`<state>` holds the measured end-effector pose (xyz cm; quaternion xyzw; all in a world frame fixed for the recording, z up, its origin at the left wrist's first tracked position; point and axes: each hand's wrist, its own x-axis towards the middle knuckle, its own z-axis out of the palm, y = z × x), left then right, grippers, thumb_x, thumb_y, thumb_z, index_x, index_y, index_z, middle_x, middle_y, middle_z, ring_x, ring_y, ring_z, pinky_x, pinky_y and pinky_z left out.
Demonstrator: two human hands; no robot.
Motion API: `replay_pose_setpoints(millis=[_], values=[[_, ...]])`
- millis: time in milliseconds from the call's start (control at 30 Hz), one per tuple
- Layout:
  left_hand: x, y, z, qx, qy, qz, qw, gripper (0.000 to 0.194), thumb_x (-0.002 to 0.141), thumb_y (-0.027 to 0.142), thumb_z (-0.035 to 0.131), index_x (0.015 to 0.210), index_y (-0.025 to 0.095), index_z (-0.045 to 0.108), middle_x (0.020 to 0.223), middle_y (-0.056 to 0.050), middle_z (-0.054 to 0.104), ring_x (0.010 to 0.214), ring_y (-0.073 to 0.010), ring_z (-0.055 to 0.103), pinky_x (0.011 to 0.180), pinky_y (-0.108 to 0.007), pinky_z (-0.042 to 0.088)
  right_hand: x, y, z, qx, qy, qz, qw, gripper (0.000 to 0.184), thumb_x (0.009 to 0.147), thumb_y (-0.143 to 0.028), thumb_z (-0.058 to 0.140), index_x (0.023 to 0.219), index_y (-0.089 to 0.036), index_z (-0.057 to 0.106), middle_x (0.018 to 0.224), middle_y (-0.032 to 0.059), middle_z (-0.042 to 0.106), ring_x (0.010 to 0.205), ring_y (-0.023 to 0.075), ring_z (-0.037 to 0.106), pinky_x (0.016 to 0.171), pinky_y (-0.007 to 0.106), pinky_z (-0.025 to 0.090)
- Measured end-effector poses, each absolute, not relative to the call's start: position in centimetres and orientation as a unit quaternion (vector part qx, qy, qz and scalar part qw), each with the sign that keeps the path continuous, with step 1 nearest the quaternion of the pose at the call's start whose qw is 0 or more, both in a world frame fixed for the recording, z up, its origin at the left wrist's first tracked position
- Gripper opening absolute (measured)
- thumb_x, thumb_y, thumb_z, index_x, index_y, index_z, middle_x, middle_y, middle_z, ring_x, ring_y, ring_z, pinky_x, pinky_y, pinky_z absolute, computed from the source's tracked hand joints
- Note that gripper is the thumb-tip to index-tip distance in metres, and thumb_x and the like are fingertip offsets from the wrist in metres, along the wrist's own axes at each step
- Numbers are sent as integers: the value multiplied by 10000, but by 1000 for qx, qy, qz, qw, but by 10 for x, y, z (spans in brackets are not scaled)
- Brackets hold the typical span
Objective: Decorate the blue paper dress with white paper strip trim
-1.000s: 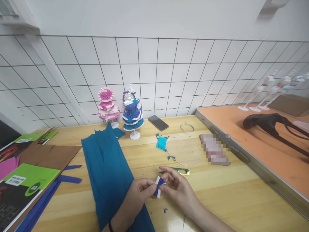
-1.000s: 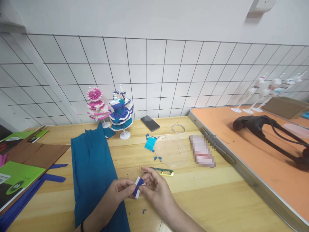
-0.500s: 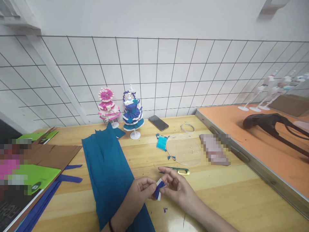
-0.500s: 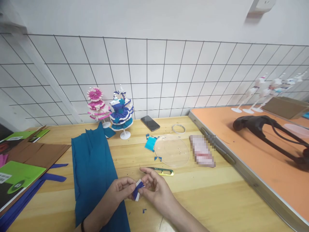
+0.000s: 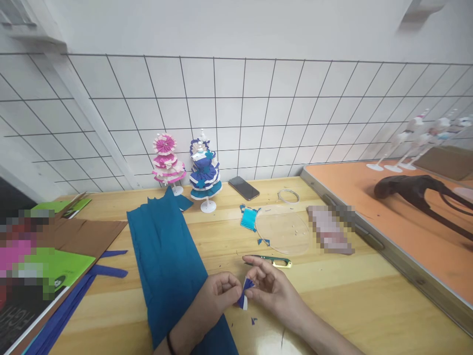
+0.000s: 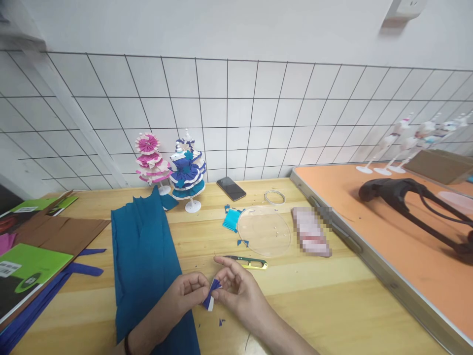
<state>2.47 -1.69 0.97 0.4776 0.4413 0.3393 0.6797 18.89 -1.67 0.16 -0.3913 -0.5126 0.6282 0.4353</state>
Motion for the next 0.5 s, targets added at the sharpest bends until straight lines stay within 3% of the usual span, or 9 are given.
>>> replay_pose_setpoints(millis=[267, 400, 500], values=[[29, -20, 14, 489, 464, 378, 635, 268, 654, 398, 643, 644, 145, 556, 558, 5, 570, 547, -113, 511, 562, -228, 399, 186, -15, -3, -396, -503, 623, 449, 484, 662, -345, 715, 1083, -213, 514, 739, -11, 555, 684, 134, 547, 652, 280, 429], [29, -24, 18, 560, 483, 374, 560, 209, 755, 328, 540, 718, 143, 629, 679, -38, 643, 657, -149, 562, 617, -232, 424, 187, -12, -7, -407, -487, 621, 460, 485, 657, -338, 719, 1077, -210, 514, 753, -16, 540, 694, 126, 543, 651, 262, 427], [30, -27, 16, 610, 496, 363, 501, 161, 753, 277, 551, 807, 166, 655, 808, -54, 686, 743, -174, 607, 692, -243, 452, 188, -11, -8, -410, -473, 624, 467, 488, 657, -326, 720, 1078, -201, 509, 757, -15, 545, 697, 123, 544, 652, 257, 423]])
